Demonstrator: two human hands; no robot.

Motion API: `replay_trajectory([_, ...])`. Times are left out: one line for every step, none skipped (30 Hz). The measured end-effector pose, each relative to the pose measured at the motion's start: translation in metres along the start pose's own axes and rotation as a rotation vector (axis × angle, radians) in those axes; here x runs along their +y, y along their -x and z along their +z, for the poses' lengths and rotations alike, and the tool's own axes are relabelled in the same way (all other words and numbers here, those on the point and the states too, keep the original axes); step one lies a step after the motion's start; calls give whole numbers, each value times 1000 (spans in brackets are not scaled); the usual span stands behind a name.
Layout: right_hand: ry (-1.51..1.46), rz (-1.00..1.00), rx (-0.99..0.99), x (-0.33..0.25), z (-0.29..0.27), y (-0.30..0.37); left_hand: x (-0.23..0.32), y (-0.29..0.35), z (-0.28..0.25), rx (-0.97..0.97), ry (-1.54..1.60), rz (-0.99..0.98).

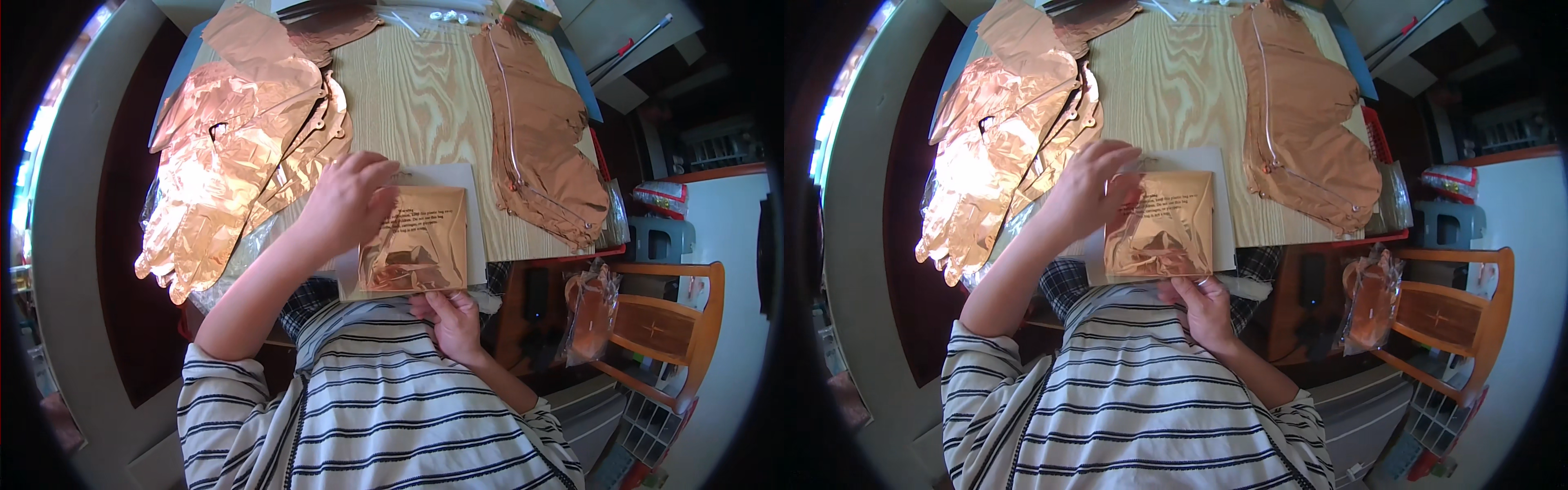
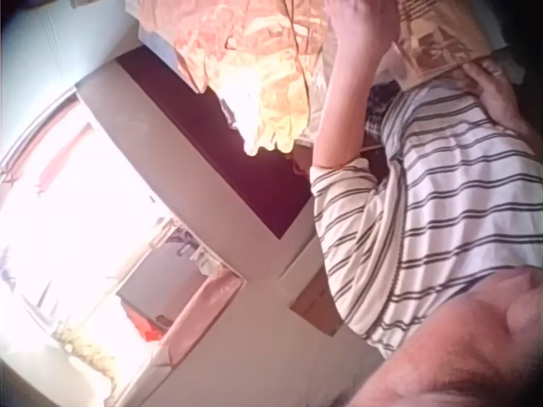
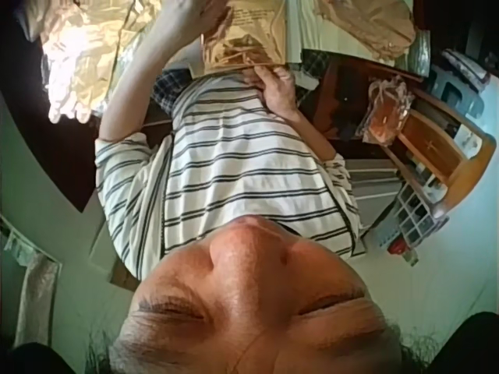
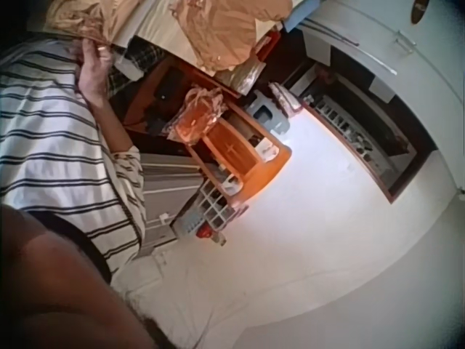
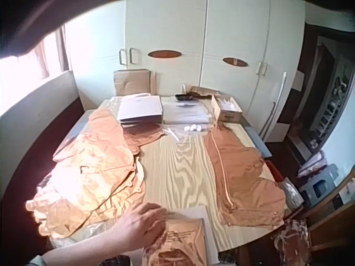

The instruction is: Folding foil balloons and inserting them into retail backing cards for packaging.

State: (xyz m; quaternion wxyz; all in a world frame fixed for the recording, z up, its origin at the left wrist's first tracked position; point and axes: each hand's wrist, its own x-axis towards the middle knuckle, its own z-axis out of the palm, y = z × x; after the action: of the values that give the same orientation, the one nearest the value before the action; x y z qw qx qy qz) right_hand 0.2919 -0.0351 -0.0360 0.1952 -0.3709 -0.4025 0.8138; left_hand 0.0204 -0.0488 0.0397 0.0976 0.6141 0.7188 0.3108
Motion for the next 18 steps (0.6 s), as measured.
replay_trajectory([-2, 8, 6, -1, 1, -1, 11, 9, 0, 20, -65, 52])
replay_trajectory([-5, 10, 9, -3, 2, -2, 25, 21, 0, 41, -128, 104])
replay_trajectory([-7, 11, 8, -5, 4, -2, 33, 37, 5, -19, -151, 118])
replay_trajectory([-13, 9, 7, -8, 6, -3, 41, 49, 6, -48, -192, 118])
replay_trajectory([-5, 1, -28, -12, 7, -3, 46, 60, 4, -74, -236, 111])
replay_trajectory([-1, -10, -56, -16, 9, -1, 50, 69, 2, -104, -277, 109])
replay_trajectory([3, -20, -84, -18, 9, 0, 44, 78, 7, -125, -277, 65])
replay_trajectory([-28, -23, -95, -18, 8, 1, 39, 83, 12, -123, -272, 61])
replay_trajectory([-59, -26, -106, -18, 6, 1, 34, 88, 17, -121, -267, 57])
replay_trajectory([-91, -29, -115, -17, 4, 1, 30, 92, 20, -120, -261, 54])
replay_trajectory([-6, -34, -164, -20, -1, 0, 27, 94, 23, -99, -265, 72])
replay_trajectory([29, -26, -123, -21, -1, -1, 25, 95, 25, -93, -264, 77])
replay_trajectory([64, -18, -81, -23, 0, -2, 24, 96, 27, -87, -264, 84])
replay_trajectory([98, -15, -44, -25, 2, -3, 22, 96, 28, -77, -268, 91])
replay_trajectory([150, -63, 12, -19, 0, -5, 21, 97, 28, -60, -267, 100])
replay_trajectory([124, -76, 52, -18, 1, -5, 21, 97, 29, -59, -257, 110])
replay_trajectory([99, -87, 86, -18, 3, -6, 19, 98, 29, -57, -249, 115])
replay_trajectory([74, -97, 120, -17, 4, -6, 18, 98, 29, -56, -242, 120])
